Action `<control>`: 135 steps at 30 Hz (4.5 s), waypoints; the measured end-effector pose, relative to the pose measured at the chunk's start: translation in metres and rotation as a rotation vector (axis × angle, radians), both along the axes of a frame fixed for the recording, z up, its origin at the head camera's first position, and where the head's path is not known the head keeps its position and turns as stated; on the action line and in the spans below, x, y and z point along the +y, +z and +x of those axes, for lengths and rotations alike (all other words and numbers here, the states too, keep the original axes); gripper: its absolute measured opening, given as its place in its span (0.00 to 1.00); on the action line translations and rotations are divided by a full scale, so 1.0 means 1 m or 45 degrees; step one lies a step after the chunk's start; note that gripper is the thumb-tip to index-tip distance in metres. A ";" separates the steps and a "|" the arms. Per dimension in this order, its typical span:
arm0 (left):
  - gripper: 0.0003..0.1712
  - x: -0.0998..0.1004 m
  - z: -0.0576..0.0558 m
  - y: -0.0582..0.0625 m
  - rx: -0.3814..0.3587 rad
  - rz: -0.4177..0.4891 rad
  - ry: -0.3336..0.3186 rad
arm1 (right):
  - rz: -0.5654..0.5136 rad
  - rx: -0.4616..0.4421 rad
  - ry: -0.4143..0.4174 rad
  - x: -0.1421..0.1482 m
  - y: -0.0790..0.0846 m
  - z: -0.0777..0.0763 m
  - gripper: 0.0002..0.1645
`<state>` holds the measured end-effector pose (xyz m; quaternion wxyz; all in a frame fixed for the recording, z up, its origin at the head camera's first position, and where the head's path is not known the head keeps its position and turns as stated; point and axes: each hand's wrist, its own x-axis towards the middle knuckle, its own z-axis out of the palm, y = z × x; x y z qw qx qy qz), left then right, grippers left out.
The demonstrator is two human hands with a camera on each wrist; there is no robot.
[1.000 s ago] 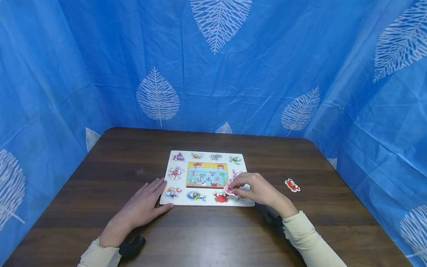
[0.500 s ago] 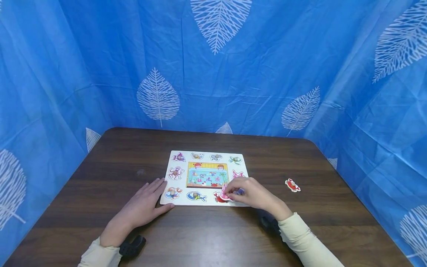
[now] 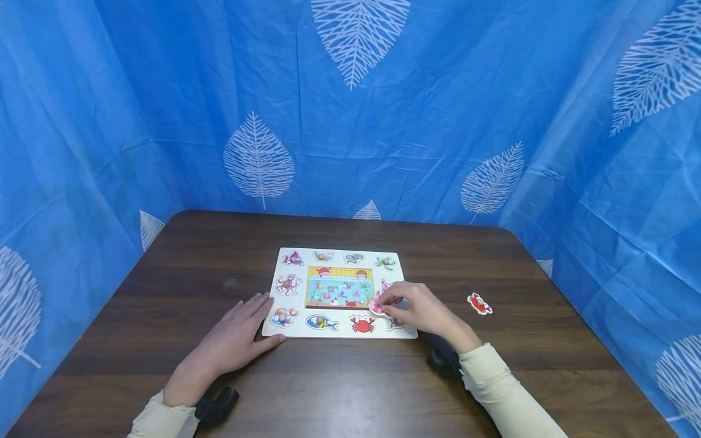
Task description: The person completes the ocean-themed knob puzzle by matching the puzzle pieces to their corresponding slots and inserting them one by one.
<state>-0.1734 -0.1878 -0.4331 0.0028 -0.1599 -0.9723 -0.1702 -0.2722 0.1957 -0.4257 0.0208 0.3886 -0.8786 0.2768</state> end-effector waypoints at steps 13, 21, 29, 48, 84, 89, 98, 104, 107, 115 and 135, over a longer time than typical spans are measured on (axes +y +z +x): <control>0.48 0.000 -0.001 -0.001 -0.033 0.005 0.003 | 0.072 0.004 -0.210 0.015 -0.008 -0.025 0.09; 0.49 0.000 -0.002 0.000 -0.030 -0.001 0.004 | 0.076 -0.033 -0.190 0.013 -0.006 -0.032 0.09; 0.48 0.001 -0.002 -0.001 -0.020 0.001 -0.003 | 0.108 -0.091 -0.202 0.016 -0.003 -0.032 0.10; 0.50 0.001 0.000 0.000 -0.040 0.001 0.022 | 0.148 -0.044 -0.130 0.012 -0.001 -0.033 0.12; 0.49 0.001 0.000 0.001 -0.037 0.008 0.006 | 0.168 -0.095 -0.292 0.059 0.031 -0.032 0.14; 0.49 0.000 0.001 -0.001 -0.028 0.003 0.000 | 0.187 -0.137 -0.325 0.080 0.036 -0.033 0.15; 0.48 -0.002 0.000 -0.003 0.016 0.004 -0.015 | 0.276 -0.238 -0.458 0.118 0.046 -0.032 0.17; 0.48 -0.001 0.000 -0.001 0.004 0.007 -0.009 | 0.346 -0.333 -0.522 0.139 0.048 -0.029 0.17; 0.48 -0.001 0.000 -0.001 0.005 0.007 -0.008 | 0.363 -0.408 -0.530 0.148 0.047 -0.028 0.16; 0.49 0.000 0.000 0.000 -0.014 0.006 -0.002 | 0.358 -0.574 -0.561 0.161 0.049 -0.025 0.14; 0.48 0.000 0.000 0.000 -0.002 0.004 -0.005 | 0.412 -0.609 -0.650 0.160 0.043 -0.028 0.07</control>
